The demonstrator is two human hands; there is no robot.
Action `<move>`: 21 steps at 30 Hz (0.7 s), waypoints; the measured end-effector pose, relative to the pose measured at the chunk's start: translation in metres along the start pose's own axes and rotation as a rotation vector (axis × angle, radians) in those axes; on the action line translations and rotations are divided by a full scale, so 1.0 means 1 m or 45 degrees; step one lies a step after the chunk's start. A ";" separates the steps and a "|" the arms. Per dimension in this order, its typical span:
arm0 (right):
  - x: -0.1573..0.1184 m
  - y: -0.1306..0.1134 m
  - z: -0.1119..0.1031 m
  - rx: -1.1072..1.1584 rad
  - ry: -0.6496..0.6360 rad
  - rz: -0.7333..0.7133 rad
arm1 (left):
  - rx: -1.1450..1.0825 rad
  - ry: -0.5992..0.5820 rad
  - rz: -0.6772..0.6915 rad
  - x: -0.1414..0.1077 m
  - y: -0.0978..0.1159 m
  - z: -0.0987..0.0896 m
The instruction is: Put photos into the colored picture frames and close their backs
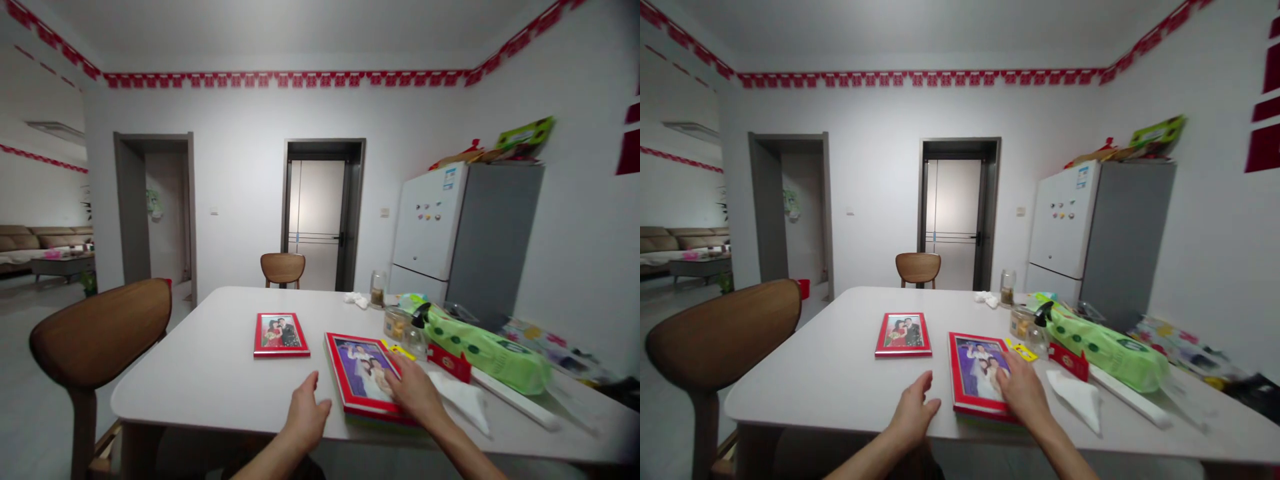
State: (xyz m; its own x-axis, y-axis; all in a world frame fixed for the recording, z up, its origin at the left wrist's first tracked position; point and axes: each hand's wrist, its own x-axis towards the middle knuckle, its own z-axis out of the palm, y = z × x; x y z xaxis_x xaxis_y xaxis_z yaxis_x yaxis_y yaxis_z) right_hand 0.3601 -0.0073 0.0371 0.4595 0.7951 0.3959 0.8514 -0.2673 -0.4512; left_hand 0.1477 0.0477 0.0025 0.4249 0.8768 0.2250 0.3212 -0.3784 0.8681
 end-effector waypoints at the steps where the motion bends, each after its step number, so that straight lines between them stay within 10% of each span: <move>1: -0.002 -0.021 0.007 -0.005 0.020 -0.125 | 0.040 0.043 -0.025 0.003 -0.007 -0.011; 5: -0.007 -0.111 0.060 0.099 -0.278 -0.567 | 0.134 0.175 -0.117 0.008 -0.034 -0.058; 9: 0.014 -0.164 0.122 0.020 -0.408 -0.609 | 0.215 0.229 -0.144 0.000 -0.053 -0.087; 15: 0.036 -0.173 0.160 -0.068 -0.444 -0.508 | 0.317 0.212 -0.134 -0.014 -0.062 -0.108; 21: -0.030 -0.165 0.133 0.157 -0.520 -0.666 | 0.518 -0.006 0.030 -0.037 -0.062 -0.111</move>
State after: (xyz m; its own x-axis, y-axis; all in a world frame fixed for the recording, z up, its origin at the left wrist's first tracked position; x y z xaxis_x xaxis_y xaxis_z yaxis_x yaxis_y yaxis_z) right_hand 0.1727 0.0854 -0.0064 -0.1583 0.9514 0.2640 0.8895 0.2535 -0.3802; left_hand 0.0181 0.0716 -0.0104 0.4394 0.8657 0.2398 0.6200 -0.4854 0.6165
